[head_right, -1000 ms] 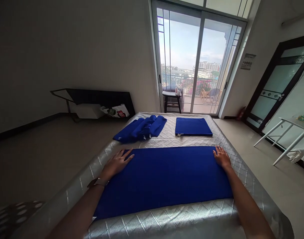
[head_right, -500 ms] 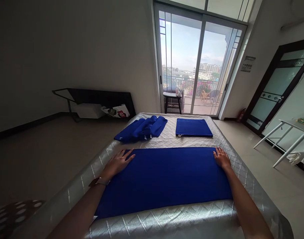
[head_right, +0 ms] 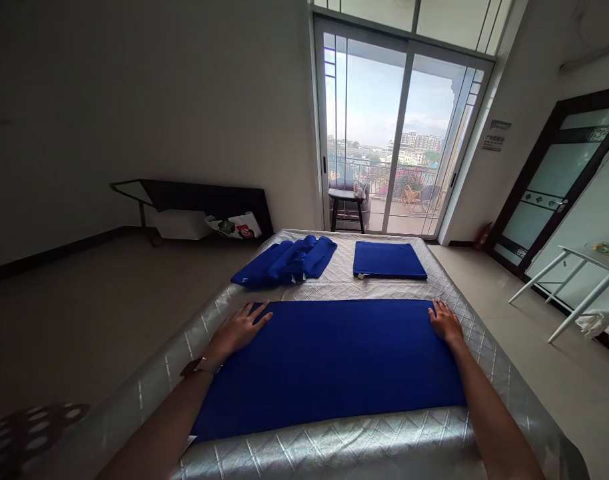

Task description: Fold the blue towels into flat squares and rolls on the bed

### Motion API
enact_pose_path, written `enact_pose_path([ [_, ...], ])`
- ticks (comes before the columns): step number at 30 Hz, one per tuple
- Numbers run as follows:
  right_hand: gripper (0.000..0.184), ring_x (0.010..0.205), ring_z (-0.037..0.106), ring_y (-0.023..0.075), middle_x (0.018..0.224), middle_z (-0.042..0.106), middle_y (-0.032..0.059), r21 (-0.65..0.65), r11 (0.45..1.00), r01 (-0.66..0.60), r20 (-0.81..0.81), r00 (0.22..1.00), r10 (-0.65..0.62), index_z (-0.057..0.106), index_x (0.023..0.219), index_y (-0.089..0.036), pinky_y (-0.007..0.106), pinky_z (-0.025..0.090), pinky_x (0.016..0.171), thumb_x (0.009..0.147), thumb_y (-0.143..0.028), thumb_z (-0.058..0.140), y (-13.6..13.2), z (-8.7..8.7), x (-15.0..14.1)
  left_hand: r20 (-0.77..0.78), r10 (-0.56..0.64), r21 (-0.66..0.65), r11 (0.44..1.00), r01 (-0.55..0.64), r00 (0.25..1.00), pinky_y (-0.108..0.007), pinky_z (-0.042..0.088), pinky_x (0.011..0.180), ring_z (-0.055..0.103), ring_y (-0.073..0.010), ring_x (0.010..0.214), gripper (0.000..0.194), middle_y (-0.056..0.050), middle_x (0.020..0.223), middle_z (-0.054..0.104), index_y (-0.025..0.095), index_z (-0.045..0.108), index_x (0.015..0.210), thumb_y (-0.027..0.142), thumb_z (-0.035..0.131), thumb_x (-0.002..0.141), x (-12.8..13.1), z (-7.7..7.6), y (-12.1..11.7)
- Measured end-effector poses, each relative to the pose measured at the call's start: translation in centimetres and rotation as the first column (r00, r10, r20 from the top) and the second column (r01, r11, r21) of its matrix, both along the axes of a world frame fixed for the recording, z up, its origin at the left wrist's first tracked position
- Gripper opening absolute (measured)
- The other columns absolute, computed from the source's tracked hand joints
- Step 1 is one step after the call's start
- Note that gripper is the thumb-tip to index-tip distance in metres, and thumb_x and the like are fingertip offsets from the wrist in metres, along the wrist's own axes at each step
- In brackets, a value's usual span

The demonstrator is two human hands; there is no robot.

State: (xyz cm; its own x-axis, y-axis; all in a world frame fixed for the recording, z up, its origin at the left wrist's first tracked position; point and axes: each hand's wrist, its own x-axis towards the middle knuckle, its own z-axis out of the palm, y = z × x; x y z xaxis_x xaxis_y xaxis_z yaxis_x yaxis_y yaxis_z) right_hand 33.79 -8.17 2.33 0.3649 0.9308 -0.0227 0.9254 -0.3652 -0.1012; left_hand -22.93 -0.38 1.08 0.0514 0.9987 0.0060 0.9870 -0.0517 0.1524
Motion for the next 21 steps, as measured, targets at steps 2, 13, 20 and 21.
enact_pose_path([
  [2,0.061,0.153,0.022,0.021,0.166,0.027,0.0062,0.003,1.0,-0.001,-0.003,1.0,0.001,0.031,0.158,-0.018,0.04,0.017,0.125,0.104,-0.042,0.02,-0.06,0.11,-0.05,0.0,0.005,-0.01,1.0,-0.005,1.0,-0.05,0.023,0.121,0.024,-0.0305,0.153,0.071,-0.014,0.164,0.03,0.027,0.027,0.158,0.064,0.021,0.098,0.01,0.04,-0.05],
  [13,0.062,0.152,0.024,0.0212,0.165,0.029,0.0059,0.006,1.0,-0.002,0.003,1.0,0.002,0.03,0.159,-0.016,0.04,0.018,0.125,0.103,-0.041,0.021,-0.1,0.1,-0.06,-0.007,0.003,-0.007,1.0,-0.003,1.0,-0.051,0.022,0.122,0.024,-0.0302,0.153,0.07,-0.013,0.164,0.032,0.028,0.029,0.158,0.063,0.021,0.098,0.11,0.19,-0.12],
  [20,0.062,0.152,0.025,0.0215,0.164,0.032,0.0057,0.036,0.999,-0.009,0.007,1.0,0.009,0.034,0.158,-0.018,0.041,0.021,0.124,0.102,-0.042,0.022,-0.07,-0.15,0.17,-0.006,0.0,0.03,1.0,0.0,1.0,-0.052,0.024,0.121,0.027,-0.0318,0.152,0.07,-0.012,0.162,0.036,0.028,0.031,0.157,0.063,0.022,0.098,-0.05,-0.26,0.07],
  [21,0.061,0.152,0.025,0.0215,0.164,0.032,0.0057,0.038,0.999,-0.012,0.008,1.0,0.012,0.034,0.157,-0.018,0.041,0.021,0.124,0.102,-0.042,0.021,-0.11,-0.12,0.15,-0.009,-0.003,0.029,1.0,0.003,1.0,-0.052,0.025,0.12,0.028,-0.0319,0.151,0.07,-0.012,0.162,0.036,0.028,0.031,0.157,0.063,0.023,0.098,-0.07,-0.26,0.1],
])
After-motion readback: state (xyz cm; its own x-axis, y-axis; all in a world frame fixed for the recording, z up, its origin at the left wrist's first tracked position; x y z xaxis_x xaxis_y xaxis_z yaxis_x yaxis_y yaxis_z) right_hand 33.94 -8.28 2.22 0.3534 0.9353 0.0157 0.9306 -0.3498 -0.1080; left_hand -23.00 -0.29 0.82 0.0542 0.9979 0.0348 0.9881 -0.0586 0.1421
